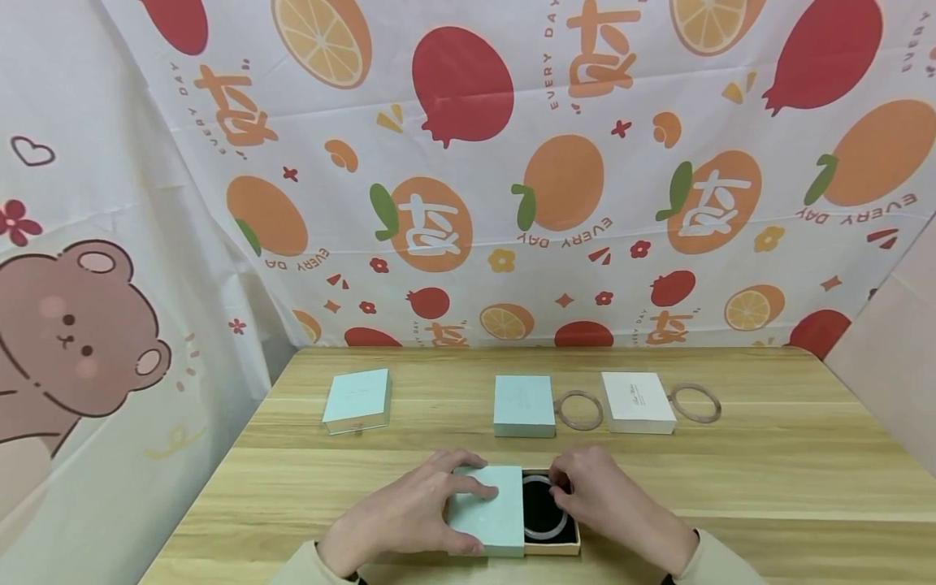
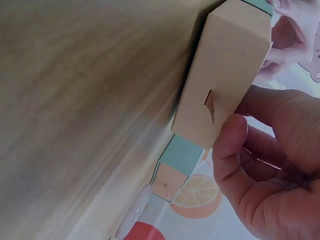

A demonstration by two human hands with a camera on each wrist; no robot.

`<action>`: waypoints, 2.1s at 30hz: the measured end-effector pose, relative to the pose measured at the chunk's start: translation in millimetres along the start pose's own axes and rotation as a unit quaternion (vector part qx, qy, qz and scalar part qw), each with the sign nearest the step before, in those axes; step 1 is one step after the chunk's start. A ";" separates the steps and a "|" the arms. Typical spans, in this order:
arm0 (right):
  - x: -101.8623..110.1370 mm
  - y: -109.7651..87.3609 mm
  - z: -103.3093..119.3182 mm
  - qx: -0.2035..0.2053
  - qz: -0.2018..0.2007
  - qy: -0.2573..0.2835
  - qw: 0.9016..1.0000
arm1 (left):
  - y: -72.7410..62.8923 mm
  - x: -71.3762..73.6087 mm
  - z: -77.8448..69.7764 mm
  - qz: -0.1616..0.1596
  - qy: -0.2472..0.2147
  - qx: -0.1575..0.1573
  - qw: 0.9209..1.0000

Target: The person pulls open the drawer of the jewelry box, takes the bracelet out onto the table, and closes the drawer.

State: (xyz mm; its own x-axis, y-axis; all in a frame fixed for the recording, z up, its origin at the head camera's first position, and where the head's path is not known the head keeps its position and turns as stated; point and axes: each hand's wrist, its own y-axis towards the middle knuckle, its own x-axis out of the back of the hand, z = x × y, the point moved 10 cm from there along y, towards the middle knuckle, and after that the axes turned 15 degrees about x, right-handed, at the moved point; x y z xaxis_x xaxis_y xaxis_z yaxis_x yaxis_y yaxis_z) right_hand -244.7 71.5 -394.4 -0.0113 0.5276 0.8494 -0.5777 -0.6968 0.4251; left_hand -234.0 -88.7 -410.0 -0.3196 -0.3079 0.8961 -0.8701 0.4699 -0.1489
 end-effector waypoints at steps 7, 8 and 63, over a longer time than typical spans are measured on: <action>1.5 -4.3 -1.3 -0.037 -0.033 -0.012 0.999 | -0.1 0.6 -0.5 -0.002 -0.003 0.000 1.000; 1.7 -5.1 -1.9 -0.044 -0.038 -0.012 0.998 | 0.0 0.6 -0.7 -0.001 -0.004 0.000 1.000; 12.6 -34.8 -44.7 -0.222 -0.039 0.367 0.902 | -15.8 3.8 -22.2 -0.034 0.086 -0.064 0.994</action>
State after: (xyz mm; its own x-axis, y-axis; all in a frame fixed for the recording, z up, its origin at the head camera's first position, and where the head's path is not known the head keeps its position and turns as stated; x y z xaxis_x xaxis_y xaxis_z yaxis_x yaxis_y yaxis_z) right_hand -261.3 124.1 -412.5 -0.3995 0.8606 0.3158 -0.8689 -0.4653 0.1688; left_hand -213.1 -78.9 -395.0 -0.1836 -0.2014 0.9621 -0.8285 0.5585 -0.0412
